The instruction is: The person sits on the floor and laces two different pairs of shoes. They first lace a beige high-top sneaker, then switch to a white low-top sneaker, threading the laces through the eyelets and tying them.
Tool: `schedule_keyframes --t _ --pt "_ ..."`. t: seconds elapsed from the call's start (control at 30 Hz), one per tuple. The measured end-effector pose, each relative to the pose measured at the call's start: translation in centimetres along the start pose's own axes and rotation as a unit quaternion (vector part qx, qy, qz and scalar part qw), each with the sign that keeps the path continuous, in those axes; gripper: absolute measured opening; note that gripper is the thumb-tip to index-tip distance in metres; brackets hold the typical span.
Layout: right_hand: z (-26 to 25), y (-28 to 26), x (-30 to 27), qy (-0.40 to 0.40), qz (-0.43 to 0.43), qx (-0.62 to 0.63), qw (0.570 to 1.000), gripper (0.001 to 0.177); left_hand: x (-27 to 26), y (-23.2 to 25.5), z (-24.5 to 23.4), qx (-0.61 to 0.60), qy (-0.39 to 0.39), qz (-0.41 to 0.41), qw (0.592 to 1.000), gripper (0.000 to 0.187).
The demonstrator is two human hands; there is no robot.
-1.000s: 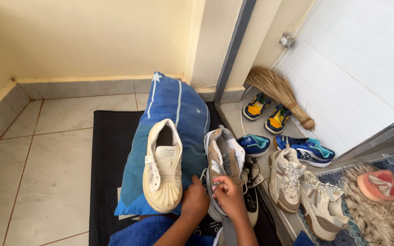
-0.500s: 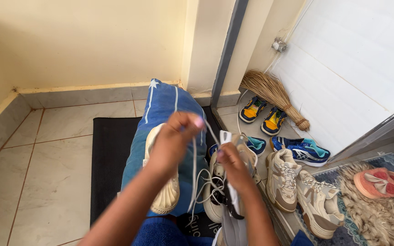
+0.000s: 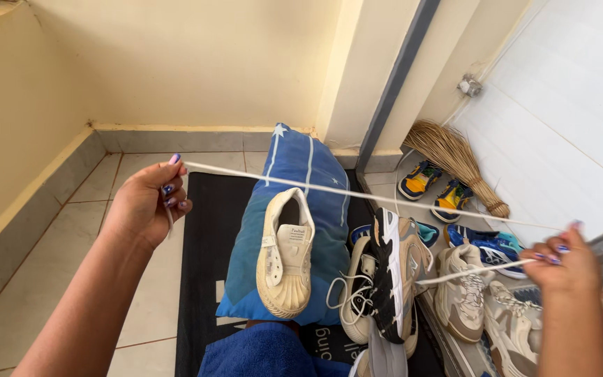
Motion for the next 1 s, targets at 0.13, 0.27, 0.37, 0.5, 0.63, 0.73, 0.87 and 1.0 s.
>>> schedule_keyframes --t 0.13,0.27,0.37,0.5,0.63,0.73,0.87,1.0 --pt "-0.4 -5.4 -1.7 0.104 -0.119 -0.129 0.979 0.033 0.6 -1.2 -3.8 0.115 0.089 0.043 0.988 0.028" --pt "9.3 -6.6 -9.5 0.089 -0.277 -0.469 0.834 0.056 -0.9 -6.0 4.1 0.311 -0.110 0.151 0.932 0.028" --pt "24.2 3.2 -19.8 -0.322 -0.449 -0.530 0.644 0.059 -2.6 -12.0 9.7 0.474 -0.224 0.084 0.847 0.041" --pt "28.6 14.7 -27.0 -0.504 -0.212 -0.484 0.683 0.073 -3.6 -15.9 13.0 0.523 -0.250 0.007 0.815 0.036" --pt "29.2 14.3 -28.0 -0.471 -0.223 -0.355 0.776 0.042 -3.5 -16.9 11.0 0.423 -0.254 -0.069 0.867 0.037" --pt "28.0 15.8 -27.2 -0.442 -0.234 -0.400 0.768 0.024 -4.5 -19.1 8.5 0.312 -0.253 -0.143 0.904 0.040" --pt "25.6 20.6 -25.9 -0.456 -0.166 -0.503 0.715 0.036 -4.7 -22.2 5.7 0.397 -0.187 -0.167 0.883 0.053" --pt "25.0 20.8 -24.3 -0.404 -0.232 -0.427 0.775 0.023 -4.9 -21.7 4.8 0.444 -0.172 -0.077 0.876 0.044"
Point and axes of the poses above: each hand's wrist, its own x-axis towards the middle knuckle, its own z-axis out of the palm, y = z × x, the point moved 9 cm from there along x, towards the middle knuckle, and after that the axes turned 14 degrees about -x, right-handed, at the moved point
